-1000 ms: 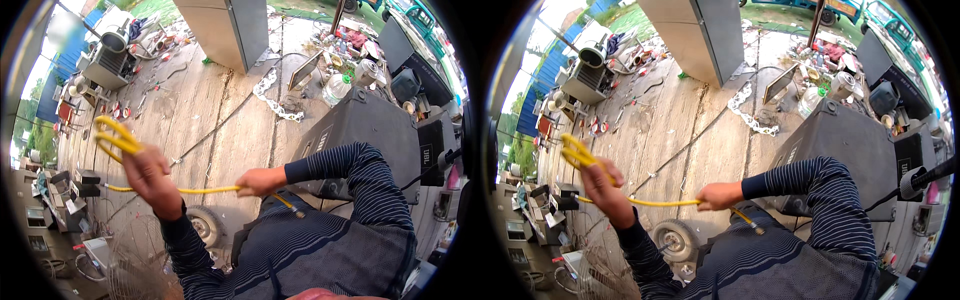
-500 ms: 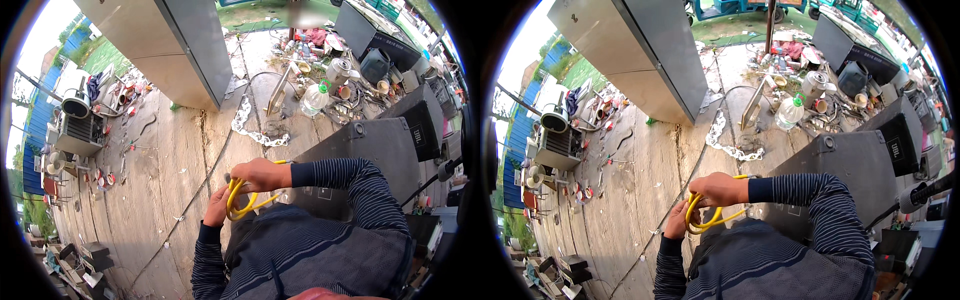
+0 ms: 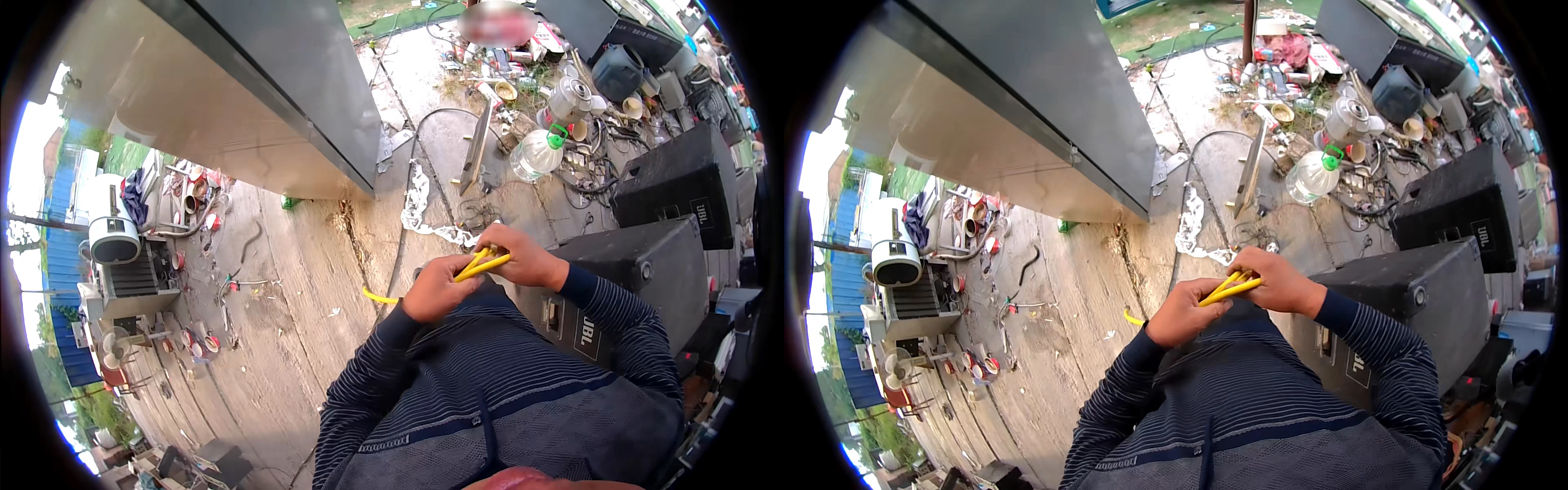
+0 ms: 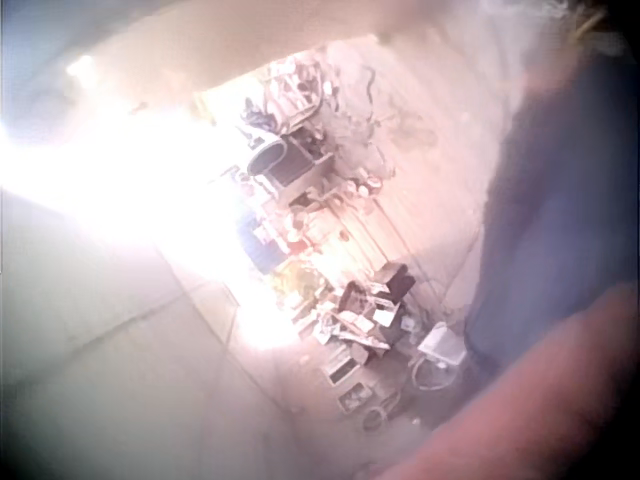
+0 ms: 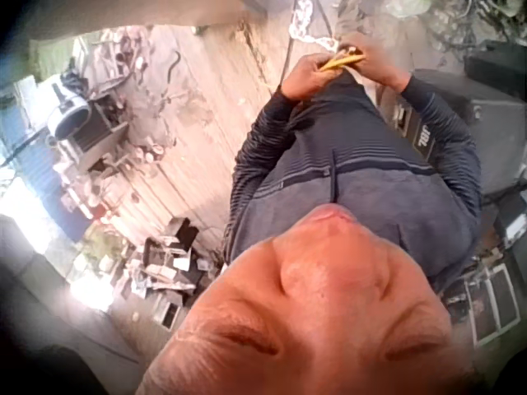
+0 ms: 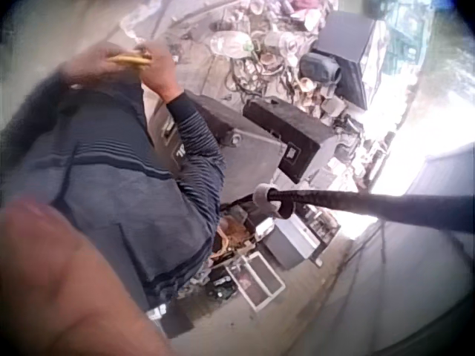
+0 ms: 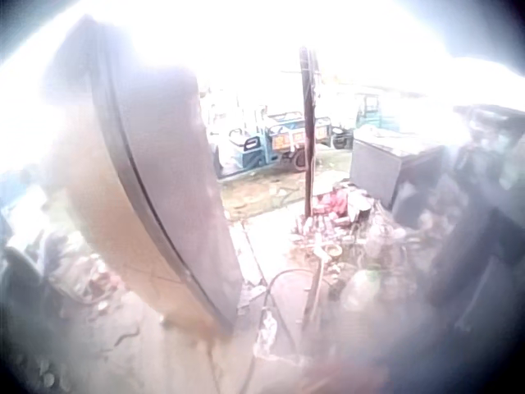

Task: The person gathers a yellow extension cord and a wrench from a cluttered workshop floor, coils the cord, and walks to a green three-wheeled vehicle. They place the cord and wrench in the vehicle's cargo bed, then retrieve a multimeter from a tool bag and place it in the bed as well. Finally, they lift a large white appliance unit and load it into the vehicle.

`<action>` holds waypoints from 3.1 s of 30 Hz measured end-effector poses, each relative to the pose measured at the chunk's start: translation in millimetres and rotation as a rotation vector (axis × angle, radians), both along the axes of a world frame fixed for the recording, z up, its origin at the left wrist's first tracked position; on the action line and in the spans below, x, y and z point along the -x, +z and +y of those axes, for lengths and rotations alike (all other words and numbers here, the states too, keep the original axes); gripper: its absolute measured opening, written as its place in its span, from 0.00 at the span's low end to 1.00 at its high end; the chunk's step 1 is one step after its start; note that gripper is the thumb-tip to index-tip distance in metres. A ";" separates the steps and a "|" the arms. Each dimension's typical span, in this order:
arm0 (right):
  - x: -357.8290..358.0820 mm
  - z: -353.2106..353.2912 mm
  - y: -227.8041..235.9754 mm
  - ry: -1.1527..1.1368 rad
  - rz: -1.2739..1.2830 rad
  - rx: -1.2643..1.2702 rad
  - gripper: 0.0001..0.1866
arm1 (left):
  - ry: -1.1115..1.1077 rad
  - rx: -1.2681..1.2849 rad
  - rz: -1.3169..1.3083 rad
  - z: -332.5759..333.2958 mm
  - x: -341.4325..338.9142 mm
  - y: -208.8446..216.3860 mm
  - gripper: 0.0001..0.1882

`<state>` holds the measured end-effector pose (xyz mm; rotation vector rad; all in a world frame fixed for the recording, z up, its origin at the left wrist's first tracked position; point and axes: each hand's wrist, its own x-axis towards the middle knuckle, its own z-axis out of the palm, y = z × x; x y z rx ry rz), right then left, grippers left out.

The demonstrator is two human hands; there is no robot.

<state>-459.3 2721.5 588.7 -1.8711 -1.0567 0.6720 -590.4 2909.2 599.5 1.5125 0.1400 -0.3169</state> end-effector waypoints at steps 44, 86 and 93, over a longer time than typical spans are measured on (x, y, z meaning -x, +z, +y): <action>-891.1 302.6 49.0 -1.407 0.759 -0.952 0.20 | 0.203 0.393 0.495 369.6 -965.0 -107.3 0.14; -1659.6 609.6 10.7 -1.452 0.481 -0.444 0.06 | -0.419 0.056 0.010 574.9 -1818.9 -10.6 0.15; -1798.2 579.0 27.7 -1.472 0.736 -0.766 0.04 | -0.763 -0.093 -0.243 539.1 -1960.7 3.4 0.36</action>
